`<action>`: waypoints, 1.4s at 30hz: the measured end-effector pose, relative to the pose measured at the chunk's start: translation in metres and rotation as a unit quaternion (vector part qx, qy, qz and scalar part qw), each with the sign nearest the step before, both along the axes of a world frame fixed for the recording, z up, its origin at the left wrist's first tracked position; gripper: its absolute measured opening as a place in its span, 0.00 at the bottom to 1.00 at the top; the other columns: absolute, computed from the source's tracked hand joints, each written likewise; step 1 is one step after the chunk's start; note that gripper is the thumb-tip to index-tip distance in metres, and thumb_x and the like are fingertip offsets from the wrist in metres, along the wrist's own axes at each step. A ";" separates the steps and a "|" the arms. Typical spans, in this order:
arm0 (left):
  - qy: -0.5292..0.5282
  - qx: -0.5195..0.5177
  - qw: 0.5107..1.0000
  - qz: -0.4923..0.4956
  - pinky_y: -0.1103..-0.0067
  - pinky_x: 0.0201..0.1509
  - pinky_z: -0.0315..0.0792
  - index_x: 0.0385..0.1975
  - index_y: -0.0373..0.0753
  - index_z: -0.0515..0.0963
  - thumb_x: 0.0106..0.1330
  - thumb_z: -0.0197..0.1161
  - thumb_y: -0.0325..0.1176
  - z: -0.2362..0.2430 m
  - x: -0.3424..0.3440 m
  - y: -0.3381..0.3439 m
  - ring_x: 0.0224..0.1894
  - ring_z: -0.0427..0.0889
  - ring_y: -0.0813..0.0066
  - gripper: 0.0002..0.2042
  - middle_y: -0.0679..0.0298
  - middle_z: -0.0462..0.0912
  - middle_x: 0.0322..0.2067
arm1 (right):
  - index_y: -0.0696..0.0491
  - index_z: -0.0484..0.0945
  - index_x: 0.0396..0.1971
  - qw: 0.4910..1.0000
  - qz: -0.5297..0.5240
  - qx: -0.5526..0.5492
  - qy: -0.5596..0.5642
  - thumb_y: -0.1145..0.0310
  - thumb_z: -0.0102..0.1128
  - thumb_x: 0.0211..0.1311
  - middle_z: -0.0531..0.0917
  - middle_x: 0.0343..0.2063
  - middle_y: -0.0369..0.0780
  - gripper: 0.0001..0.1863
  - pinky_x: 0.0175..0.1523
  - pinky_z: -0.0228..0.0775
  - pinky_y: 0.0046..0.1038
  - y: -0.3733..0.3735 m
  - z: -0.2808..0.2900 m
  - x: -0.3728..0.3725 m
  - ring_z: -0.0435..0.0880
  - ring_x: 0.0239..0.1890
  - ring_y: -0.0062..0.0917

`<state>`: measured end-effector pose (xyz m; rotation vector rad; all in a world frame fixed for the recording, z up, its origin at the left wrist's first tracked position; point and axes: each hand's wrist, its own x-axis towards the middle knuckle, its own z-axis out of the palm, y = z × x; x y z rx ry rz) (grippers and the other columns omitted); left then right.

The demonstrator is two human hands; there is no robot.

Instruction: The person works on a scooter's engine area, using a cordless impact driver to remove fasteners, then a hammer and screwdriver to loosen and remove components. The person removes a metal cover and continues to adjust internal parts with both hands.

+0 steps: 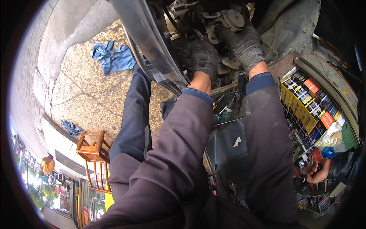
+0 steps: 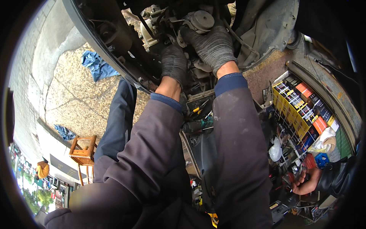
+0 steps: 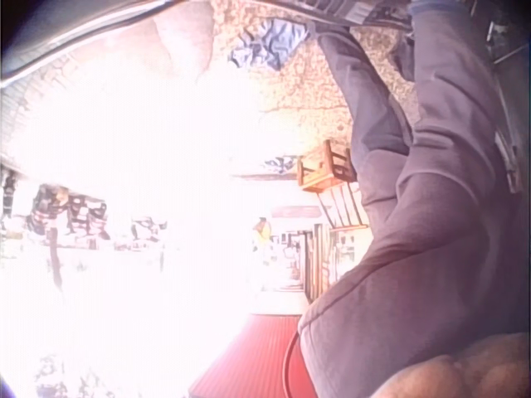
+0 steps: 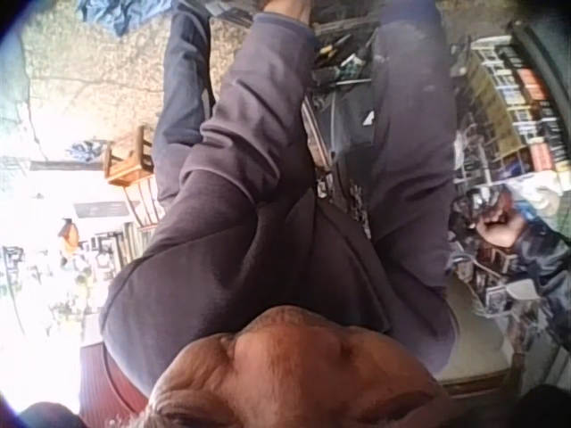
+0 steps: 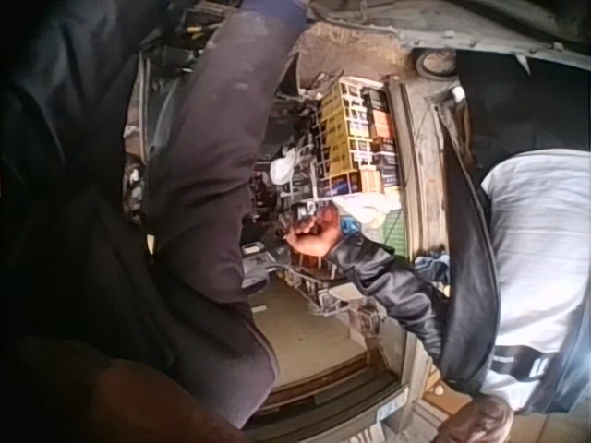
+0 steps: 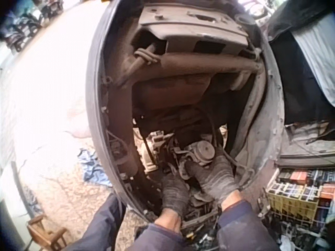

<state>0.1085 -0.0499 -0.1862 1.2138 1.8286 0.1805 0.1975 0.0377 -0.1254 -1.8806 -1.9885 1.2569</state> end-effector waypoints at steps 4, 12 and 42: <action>-0.016 0.109 0.984 0.137 0.61 0.45 0.71 0.40 0.30 0.78 0.64 0.51 0.29 0.006 0.002 -0.008 0.41 0.79 0.48 0.12 0.45 0.80 0.38 | 0.59 0.76 0.48 0.998 0.042 -0.030 -0.031 0.57 0.70 0.54 0.85 0.41 0.43 0.27 0.49 0.76 0.30 0.005 0.007 0.003 0.84 0.43 0.29; -0.042 0.198 0.931 0.303 0.60 0.43 0.73 0.36 0.27 0.77 0.67 0.52 0.35 -0.009 0.017 -0.019 0.39 0.79 0.41 0.14 0.41 0.81 0.34 | 0.60 0.76 0.49 0.998 0.025 -0.013 0.050 0.58 0.70 0.54 0.84 0.38 0.44 0.28 0.44 0.78 0.29 0.010 -0.002 0.009 0.84 0.38 0.27; -0.528 -0.174 0.513 0.654 0.80 0.13 0.48 0.20 0.51 0.67 0.68 0.56 0.42 0.040 0.004 0.009 0.08 0.56 0.81 0.13 0.77 0.62 0.11 | 0.59 0.77 0.47 0.974 -0.047 -0.122 0.187 0.70 0.68 0.53 0.84 0.44 0.37 0.21 0.55 0.71 0.27 0.021 0.020 0.006 0.80 0.49 0.24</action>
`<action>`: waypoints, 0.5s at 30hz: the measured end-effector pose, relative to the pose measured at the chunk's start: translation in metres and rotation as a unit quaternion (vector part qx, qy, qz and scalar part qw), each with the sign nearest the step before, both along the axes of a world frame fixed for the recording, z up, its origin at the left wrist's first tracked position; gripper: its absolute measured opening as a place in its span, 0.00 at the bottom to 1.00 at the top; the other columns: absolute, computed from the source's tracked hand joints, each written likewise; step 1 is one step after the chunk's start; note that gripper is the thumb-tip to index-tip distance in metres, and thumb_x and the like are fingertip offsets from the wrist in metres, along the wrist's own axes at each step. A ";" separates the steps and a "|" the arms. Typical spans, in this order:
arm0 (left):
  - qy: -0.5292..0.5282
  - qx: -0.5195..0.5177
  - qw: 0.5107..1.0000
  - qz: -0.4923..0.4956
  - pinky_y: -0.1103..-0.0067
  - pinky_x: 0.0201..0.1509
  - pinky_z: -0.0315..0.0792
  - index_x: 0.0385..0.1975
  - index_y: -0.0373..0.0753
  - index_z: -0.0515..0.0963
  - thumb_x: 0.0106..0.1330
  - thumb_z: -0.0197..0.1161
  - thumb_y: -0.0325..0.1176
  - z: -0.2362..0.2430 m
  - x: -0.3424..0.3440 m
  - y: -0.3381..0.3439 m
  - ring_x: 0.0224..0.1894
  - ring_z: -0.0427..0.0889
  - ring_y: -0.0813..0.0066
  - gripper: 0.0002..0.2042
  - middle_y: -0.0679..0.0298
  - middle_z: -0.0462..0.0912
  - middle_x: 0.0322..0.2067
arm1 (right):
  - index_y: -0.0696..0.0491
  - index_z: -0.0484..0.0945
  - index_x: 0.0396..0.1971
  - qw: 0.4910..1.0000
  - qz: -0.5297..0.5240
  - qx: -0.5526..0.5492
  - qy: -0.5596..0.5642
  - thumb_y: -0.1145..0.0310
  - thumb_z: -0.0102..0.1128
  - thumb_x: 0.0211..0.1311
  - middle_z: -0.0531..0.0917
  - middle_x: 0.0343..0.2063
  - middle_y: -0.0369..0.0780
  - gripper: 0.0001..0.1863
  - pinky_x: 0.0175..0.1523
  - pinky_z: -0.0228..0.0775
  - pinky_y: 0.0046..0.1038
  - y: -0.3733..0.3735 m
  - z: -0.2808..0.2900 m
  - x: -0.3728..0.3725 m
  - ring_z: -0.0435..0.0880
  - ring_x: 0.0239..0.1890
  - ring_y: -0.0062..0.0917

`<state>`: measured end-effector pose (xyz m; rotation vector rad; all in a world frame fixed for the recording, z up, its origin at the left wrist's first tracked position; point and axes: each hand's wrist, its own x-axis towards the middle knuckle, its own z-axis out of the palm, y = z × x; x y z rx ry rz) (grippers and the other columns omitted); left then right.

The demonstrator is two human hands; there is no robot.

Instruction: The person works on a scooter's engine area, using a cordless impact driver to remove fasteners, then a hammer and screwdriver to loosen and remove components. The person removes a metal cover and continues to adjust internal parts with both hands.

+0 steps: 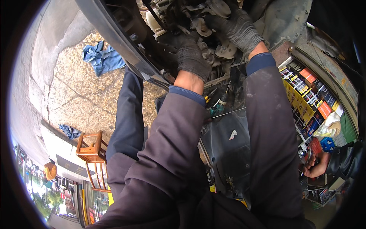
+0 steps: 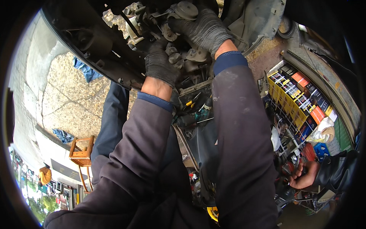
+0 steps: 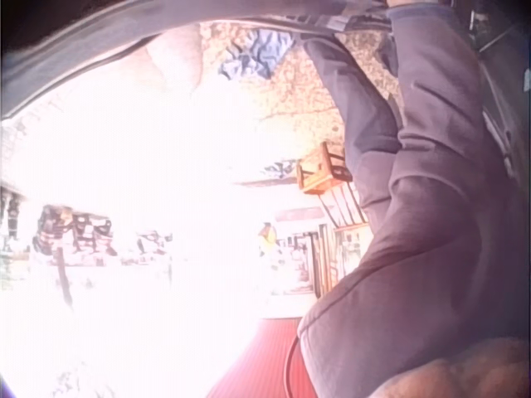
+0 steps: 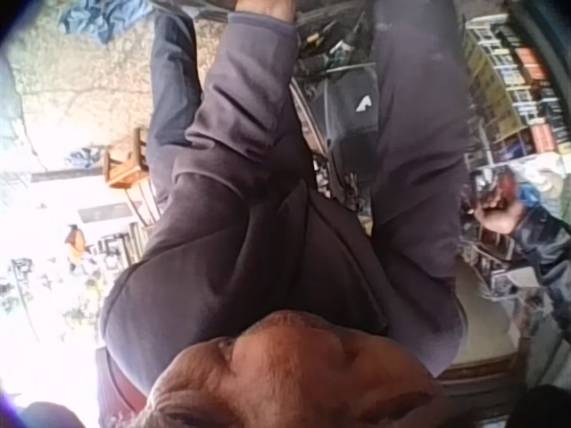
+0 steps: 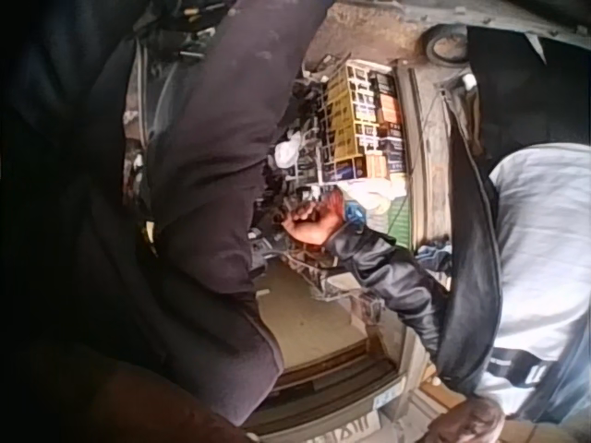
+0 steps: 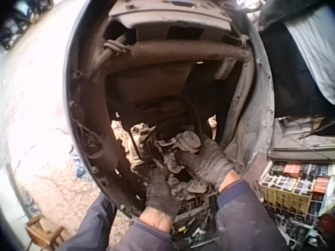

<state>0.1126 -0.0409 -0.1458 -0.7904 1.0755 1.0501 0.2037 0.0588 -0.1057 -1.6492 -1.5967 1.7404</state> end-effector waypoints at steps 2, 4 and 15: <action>-0.046 -0.001 0.999 0.001 0.77 0.14 0.53 0.24 0.49 0.69 0.69 0.55 0.44 0.007 -0.007 0.003 0.10 0.60 0.77 0.12 0.74 0.64 0.13 | 0.59 0.77 0.46 0.999 0.037 -0.021 -0.018 0.69 0.69 0.52 0.84 0.44 0.37 0.21 0.54 0.71 0.27 0.001 0.000 -0.001 0.80 0.48 0.24; -0.072 0.004 0.997 0.012 0.75 0.13 0.53 0.24 0.49 0.69 0.68 0.56 0.45 0.012 -0.010 0.006 0.11 0.60 0.75 0.12 0.73 0.64 0.13 | 0.58 0.77 0.46 0.998 0.037 -0.042 -0.024 0.68 0.70 0.52 0.84 0.44 0.37 0.21 0.54 0.71 0.27 0.004 0.002 -0.004 0.80 0.48 0.23; 0.407 0.132 0.865 -0.262 0.79 0.16 0.61 0.25 0.41 0.74 0.68 0.59 0.43 -0.019 0.002 -0.016 0.13 0.68 0.78 0.14 0.70 0.72 0.14 | 0.54 0.81 0.47 0.976 0.085 0.023 -0.201 0.51 0.70 0.51 0.85 0.45 0.45 0.28 0.55 0.73 0.31 0.003 0.018 -0.012 0.82 0.51 0.35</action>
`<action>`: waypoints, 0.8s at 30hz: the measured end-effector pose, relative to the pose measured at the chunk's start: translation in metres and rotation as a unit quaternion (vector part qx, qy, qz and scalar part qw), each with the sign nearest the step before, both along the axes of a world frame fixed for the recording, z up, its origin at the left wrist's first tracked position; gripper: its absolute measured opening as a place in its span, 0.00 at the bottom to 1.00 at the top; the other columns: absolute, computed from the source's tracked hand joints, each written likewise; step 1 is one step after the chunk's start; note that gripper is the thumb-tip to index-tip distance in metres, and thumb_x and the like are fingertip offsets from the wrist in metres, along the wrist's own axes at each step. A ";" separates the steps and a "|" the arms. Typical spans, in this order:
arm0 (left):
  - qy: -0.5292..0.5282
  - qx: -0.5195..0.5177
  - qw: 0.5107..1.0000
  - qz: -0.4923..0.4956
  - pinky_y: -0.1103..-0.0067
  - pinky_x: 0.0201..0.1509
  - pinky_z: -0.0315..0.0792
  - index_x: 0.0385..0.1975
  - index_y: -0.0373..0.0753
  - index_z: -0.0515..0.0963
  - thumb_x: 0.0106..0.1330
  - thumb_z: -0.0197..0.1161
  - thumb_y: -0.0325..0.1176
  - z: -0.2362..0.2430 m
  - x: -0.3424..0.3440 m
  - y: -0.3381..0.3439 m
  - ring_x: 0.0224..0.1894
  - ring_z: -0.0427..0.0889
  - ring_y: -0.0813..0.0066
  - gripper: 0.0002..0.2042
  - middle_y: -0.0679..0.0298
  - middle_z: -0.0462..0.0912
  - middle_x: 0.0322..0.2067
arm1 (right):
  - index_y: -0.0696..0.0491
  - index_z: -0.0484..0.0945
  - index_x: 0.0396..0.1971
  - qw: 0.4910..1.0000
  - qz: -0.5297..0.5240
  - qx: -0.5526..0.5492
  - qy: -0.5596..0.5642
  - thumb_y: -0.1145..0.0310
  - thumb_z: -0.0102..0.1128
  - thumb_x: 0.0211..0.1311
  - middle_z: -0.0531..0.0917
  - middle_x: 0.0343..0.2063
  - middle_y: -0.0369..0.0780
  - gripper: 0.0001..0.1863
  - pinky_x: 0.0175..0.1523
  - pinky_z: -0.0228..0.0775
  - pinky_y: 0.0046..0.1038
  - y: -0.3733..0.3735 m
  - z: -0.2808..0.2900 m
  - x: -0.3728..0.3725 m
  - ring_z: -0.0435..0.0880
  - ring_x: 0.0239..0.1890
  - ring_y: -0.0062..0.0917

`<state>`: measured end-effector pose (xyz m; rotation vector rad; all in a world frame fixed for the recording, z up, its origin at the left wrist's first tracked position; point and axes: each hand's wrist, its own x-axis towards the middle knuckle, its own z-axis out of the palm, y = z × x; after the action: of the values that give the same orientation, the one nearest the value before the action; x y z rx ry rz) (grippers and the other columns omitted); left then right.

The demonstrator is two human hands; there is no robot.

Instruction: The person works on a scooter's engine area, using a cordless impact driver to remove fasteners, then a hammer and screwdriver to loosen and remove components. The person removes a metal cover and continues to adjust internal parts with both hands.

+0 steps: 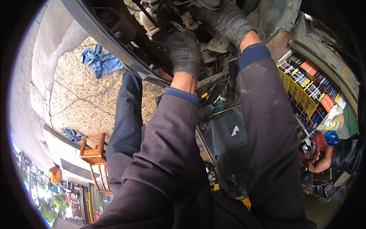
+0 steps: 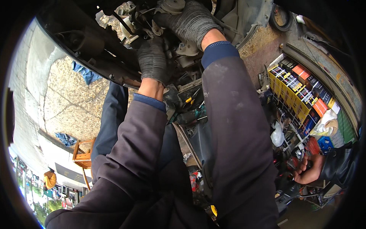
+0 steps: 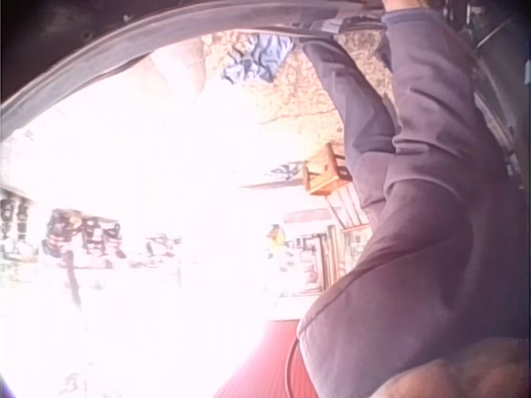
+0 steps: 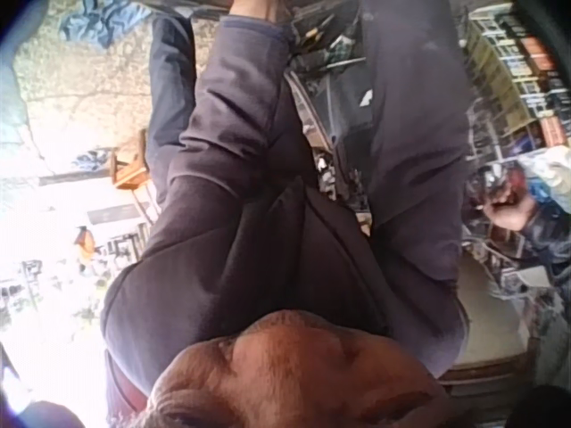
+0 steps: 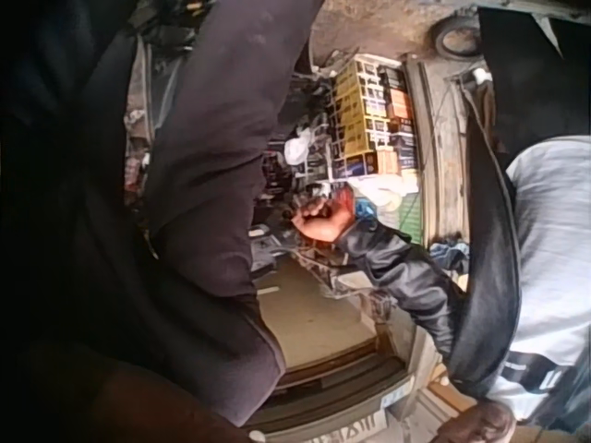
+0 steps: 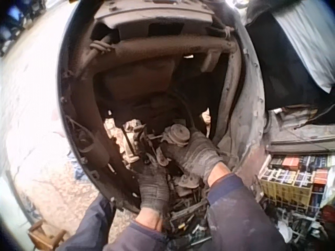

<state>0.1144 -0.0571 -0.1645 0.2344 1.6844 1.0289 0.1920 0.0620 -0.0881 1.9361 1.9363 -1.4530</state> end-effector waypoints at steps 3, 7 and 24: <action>0.201 0.003 0.975 -0.098 0.78 0.17 0.65 0.26 0.36 0.76 0.68 0.59 0.44 -0.014 0.001 -0.011 0.15 0.73 0.75 0.16 0.65 0.77 0.16 | 0.54 0.81 0.47 0.999 0.001 0.003 0.039 0.51 0.71 0.51 0.85 0.45 0.44 0.27 0.55 0.73 0.31 0.000 -0.003 0.001 0.82 0.51 0.34; 0.081 -0.052 0.992 -0.086 0.68 0.50 0.73 0.46 0.33 0.77 0.69 0.50 0.32 -0.028 0.003 -0.019 0.46 0.79 0.52 0.13 0.45 0.80 0.43 | 0.54 0.80 0.47 0.998 0.015 0.009 0.060 0.52 0.70 0.52 0.85 0.45 0.43 0.26 0.55 0.73 0.31 -0.003 -0.003 0.003 0.82 0.51 0.33; -0.033 -0.077 0.996 -0.043 0.73 0.25 0.73 0.35 0.35 0.80 0.69 0.53 0.38 0.004 -0.010 0.012 0.24 0.81 0.64 0.13 0.55 0.82 0.25 | 0.55 0.81 0.45 1.000 0.000 0.001 -0.008 0.48 0.69 0.50 0.85 0.43 0.47 0.29 0.54 0.74 0.33 -0.003 0.006 -0.001 0.83 0.51 0.38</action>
<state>0.1040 -0.0448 -0.1603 0.1689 1.6694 0.8293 0.1907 0.0595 -0.0816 1.9433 1.9327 -1.4314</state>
